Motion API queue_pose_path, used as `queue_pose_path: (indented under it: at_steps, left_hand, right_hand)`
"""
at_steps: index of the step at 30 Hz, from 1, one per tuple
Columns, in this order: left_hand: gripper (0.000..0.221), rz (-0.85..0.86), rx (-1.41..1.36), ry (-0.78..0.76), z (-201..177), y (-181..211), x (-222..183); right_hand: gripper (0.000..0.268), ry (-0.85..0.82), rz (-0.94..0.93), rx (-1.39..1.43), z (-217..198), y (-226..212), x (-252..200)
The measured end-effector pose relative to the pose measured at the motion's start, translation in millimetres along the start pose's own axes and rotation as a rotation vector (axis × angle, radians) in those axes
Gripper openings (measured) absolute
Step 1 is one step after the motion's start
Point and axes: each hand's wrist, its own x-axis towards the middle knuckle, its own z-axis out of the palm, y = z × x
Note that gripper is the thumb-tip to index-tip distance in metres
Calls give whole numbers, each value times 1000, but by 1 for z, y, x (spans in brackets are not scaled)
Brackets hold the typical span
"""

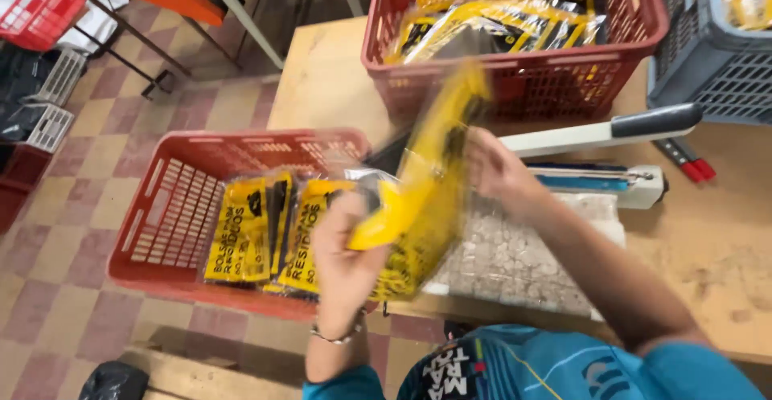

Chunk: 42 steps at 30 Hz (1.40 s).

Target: Sealing yellow plastic waste bags using a manual impulse sealer and organizing them into crates.

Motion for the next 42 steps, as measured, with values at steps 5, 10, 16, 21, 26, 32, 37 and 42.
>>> queue_pose_path:
  at_steps: [5,10,16,21,26,32,37,42]
  left_hand:
    - [38,-569,-20,-219,45,-53,-30]
    - [68,-920,543,-474,74,-140,-61]
    - [56,-832,696,-635,115,-212,-93]
    - [56,-939,680,-530,142,-246,-88]
    - [55,-966,631,-366,132,-255,-74]
    - [42,-1020,30,-278,115,-287,-110]
    - [15,-939,-350,-18,109,-238,-100]
    - [24,-935,-385,-82,96,-241,-74]
  right_hand:
    - [33,641,111,114,-27,2,-110]
    - [40,717,450,-776,-124,66,-200]
    - [68,601,759,-1255,-152,68,-164]
    - [43,593,754,-1241,-139,80,-133]
    - [20,575,336,-954,-112,57,-139]
    - [13,568,26,-722,-51,-11,-150]
    - [14,516,-140,-586,-34,-44,-159]
    - [12,701,188,-699,-72,-36,-143]
